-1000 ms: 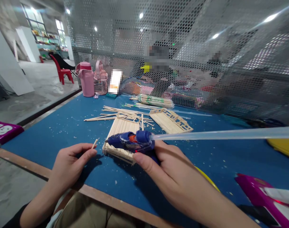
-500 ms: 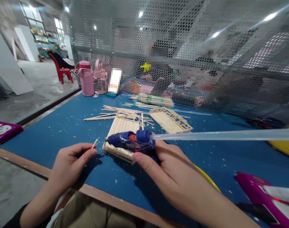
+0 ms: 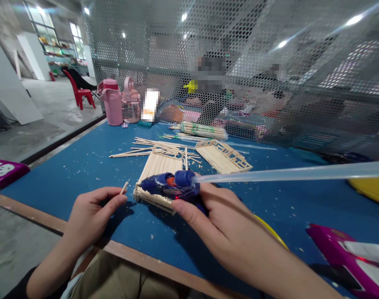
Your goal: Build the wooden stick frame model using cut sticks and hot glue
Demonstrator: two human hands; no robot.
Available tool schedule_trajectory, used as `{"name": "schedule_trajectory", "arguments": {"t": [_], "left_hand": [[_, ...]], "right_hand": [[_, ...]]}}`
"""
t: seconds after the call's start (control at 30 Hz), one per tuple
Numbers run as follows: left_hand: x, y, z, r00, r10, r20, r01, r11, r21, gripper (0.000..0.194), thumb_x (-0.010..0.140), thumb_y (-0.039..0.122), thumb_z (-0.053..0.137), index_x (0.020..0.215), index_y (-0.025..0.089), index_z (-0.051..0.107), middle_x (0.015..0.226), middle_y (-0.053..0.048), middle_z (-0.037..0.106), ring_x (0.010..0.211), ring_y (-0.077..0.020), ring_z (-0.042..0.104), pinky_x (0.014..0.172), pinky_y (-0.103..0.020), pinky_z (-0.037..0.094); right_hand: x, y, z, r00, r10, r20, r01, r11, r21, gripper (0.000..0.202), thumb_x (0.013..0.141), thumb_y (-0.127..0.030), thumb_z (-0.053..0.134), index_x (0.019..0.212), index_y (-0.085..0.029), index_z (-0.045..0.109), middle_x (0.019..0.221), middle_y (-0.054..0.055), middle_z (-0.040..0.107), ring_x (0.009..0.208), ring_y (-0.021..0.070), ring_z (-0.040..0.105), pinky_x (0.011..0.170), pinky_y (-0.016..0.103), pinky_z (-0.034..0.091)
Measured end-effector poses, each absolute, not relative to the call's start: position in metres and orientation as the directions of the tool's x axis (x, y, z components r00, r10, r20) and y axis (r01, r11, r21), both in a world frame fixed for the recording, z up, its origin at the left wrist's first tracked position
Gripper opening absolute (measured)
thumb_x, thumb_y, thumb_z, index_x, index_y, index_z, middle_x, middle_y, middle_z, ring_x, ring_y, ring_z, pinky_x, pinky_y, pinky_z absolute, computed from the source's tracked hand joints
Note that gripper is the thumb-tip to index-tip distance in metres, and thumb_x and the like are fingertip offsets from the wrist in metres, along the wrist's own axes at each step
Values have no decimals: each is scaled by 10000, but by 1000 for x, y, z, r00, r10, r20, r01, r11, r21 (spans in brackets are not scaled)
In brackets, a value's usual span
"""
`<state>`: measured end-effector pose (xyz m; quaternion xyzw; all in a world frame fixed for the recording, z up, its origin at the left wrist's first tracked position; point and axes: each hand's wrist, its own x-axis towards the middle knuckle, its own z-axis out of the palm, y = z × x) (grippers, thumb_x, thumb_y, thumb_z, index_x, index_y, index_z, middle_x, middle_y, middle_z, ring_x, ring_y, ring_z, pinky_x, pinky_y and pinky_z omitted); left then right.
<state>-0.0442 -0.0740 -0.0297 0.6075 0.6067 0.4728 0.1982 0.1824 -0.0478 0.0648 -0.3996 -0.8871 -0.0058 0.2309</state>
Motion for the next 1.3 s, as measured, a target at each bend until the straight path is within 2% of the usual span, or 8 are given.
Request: {"name": "schedule_trajectory", "arguments": {"t": [0.23, 0.4, 0.77, 0.9, 1.13, 1.3], "left_hand": [[-44, -73, -31, -176, 920, 351, 540, -208, 816, 184, 780, 355, 586, 822, 232, 717, 806, -29, 729, 732, -178, 669, 660, -292, 524], [-45, -73, -31, -186, 916, 355, 544, -204, 814, 179, 773, 358, 593, 815, 238, 719, 793, -24, 729, 721, -176, 668, 661, -292, 525], [-45, -74, -29, -173, 931, 321, 526, -188, 829, 187, 776, 365, 585, 814, 240, 718, 797, -15, 729, 728, -172, 664, 668, -281, 516], [-44, -73, -29, -177, 930, 324, 527, -188, 829, 188, 773, 365, 588, 809, 235, 719, 793, -17, 729, 723, -170, 665, 670, -274, 518], [-45, -75, -28, -176, 932, 316, 527, -182, 830, 185, 772, 364, 590, 809, 236, 719, 794, -10, 731, 733, -170, 665, 666, -271, 518], [-45, -75, -27, -176, 929, 326, 525, -192, 829, 187, 774, 355, 590, 811, 224, 718, 798, -21, 731, 726, -175, 667, 661, -279, 528]], "right_hand": [[178, -48, 68, -567, 658, 495, 693, 706, -144, 339, 866, -435, 385, 723, -272, 645, 643, -3, 690, 454, 159, 590, 410, 269, 518], [180, -47, 66, -589, 656, 471, 699, 706, -110, 303, 868, -412, 399, 777, -276, 653, 762, -9, 718, 628, 173, 665, 516, 271, 562], [179, -50, 66, -580, 660, 477, 700, 703, -122, 312, 864, -415, 395, 881, -263, 667, 798, 0, 721, 711, 174, 684, 540, 254, 572], [181, -50, 64, -565, 686, 458, 717, 683, -138, 313, 860, -417, 401, 938, -269, 665, 867, 4, 721, 763, 186, 679, 605, 283, 580], [185, -52, 61, -544, 735, 405, 744, 646, -172, 350, 843, -475, 394, 859, -272, 677, 821, 15, 720, 695, 210, 669, 571, 335, 577], [181, -54, 62, -528, 750, 399, 748, 633, -199, 387, 841, -496, 386, 923, -261, 681, 842, 30, 724, 729, 224, 671, 608, 348, 574]]}}
